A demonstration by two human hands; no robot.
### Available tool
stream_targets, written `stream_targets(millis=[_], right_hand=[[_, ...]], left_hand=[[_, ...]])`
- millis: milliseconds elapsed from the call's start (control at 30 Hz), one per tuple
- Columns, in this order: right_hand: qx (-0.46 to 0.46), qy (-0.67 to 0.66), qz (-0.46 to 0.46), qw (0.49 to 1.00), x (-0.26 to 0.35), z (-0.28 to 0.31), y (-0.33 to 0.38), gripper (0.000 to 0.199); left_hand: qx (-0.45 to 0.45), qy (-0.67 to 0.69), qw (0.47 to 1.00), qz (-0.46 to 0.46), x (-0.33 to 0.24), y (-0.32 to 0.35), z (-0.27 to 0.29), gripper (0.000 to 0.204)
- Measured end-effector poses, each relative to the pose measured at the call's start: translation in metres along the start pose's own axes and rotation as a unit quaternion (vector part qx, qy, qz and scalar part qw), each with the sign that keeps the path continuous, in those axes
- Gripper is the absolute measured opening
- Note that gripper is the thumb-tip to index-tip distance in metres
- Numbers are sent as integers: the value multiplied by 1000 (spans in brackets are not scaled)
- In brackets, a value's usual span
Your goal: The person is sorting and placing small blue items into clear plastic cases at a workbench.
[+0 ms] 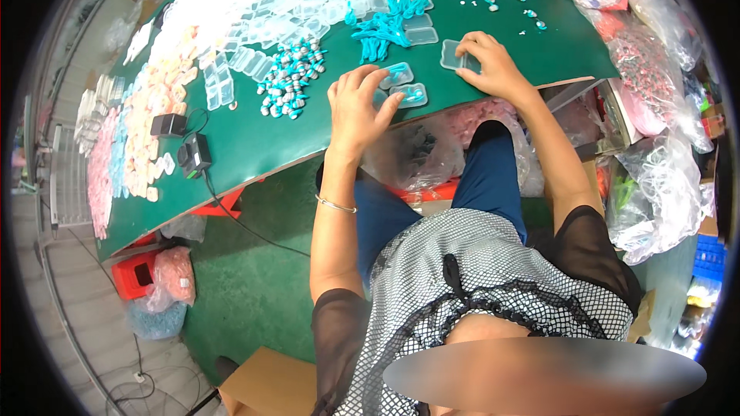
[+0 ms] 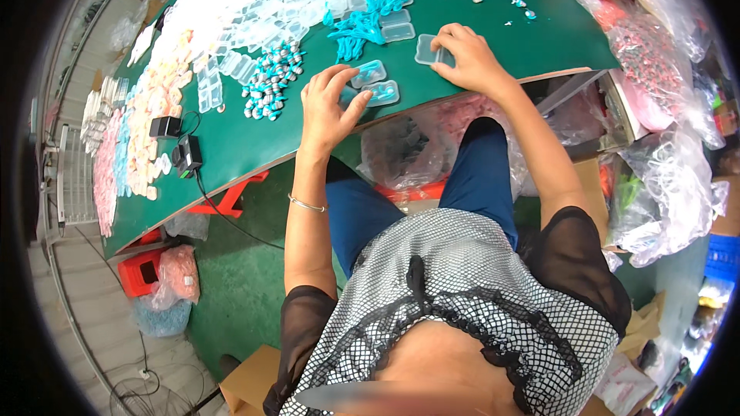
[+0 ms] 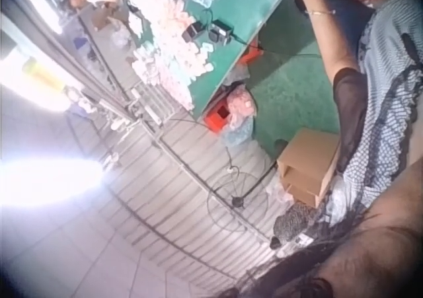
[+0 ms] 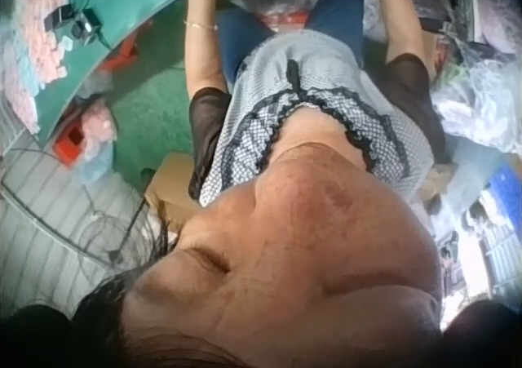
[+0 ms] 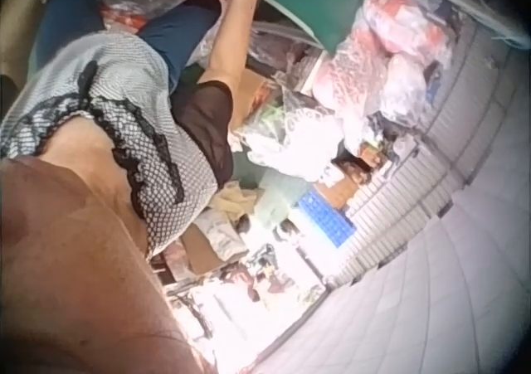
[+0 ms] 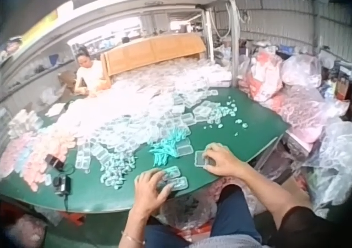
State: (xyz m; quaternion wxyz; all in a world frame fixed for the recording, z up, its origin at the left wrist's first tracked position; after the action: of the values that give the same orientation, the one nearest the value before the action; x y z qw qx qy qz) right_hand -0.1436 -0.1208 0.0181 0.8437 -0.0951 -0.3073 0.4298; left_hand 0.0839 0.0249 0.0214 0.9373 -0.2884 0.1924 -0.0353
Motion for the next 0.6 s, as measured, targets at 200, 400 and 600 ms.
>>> stream_targets(millis=[200,400,600], right_hand=[[59,67,120,989,1,11,-1,16],[48,-45,158,985,1,9,-2,14],[2,-23,207,978,0,13,12,15]], left_hand=[[-91,-85,989,85,43,-3,18,26],[-54,-302,941,139,73,-21,28,23],[-38,-377,922,75,87,-35,1,12]])
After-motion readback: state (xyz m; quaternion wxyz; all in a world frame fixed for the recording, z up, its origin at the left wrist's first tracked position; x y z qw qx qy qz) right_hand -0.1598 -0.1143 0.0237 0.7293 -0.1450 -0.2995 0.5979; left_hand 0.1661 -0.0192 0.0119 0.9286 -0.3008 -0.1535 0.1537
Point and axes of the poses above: each hand's wrist, its own y-axis away from the middle knuckle, its own z-axis out of the back of the hand, x = y × z, the point moved 4 cm from there along -y, towards the middle knuckle, and after that the axes turned 7 degrees about -y, right-handed, at the moved point
